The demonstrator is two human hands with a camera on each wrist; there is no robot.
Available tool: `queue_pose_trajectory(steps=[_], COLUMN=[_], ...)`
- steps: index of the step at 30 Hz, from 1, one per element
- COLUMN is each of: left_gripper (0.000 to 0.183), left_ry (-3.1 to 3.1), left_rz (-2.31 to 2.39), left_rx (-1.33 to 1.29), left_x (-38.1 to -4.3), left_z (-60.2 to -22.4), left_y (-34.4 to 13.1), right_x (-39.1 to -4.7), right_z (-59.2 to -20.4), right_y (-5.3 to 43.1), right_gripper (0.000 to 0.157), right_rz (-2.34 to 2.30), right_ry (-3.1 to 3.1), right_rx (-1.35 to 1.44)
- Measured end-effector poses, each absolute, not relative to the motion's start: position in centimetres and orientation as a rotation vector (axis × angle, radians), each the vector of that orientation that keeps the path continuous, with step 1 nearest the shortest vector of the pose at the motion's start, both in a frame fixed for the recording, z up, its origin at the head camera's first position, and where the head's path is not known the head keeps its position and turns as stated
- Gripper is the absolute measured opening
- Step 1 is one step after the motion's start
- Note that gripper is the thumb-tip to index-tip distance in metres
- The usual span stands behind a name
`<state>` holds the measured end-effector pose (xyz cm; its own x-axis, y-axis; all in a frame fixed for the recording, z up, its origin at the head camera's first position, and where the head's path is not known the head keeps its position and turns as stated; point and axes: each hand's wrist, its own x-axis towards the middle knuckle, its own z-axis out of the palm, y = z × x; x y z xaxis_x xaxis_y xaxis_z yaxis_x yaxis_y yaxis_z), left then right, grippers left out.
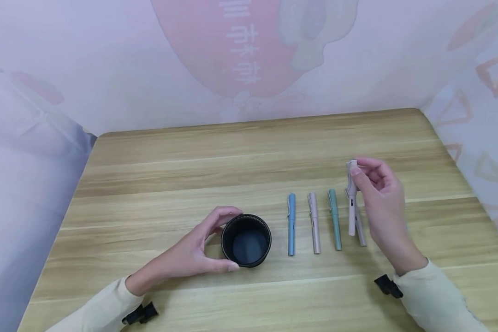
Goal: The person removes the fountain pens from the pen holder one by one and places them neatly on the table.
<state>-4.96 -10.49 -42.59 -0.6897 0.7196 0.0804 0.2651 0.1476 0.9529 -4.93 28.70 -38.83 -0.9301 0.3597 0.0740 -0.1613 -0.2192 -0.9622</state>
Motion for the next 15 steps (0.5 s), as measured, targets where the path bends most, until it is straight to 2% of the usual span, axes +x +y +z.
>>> queue_pose_trajectory(steps=[15], left_gripper=[0.093], left_ry=[2.021], left_rz=[1.575], left_rx=[0.962], left_x=[-5.1], left_z=[-42.6], left_y=[-10.4], right_x=[-4.5], right_z=[-39.2], right_y=[31.9], right_gripper=[0.019], right_rz=[2.341], right_ry=[-1.535], right_rx=[-0.178])
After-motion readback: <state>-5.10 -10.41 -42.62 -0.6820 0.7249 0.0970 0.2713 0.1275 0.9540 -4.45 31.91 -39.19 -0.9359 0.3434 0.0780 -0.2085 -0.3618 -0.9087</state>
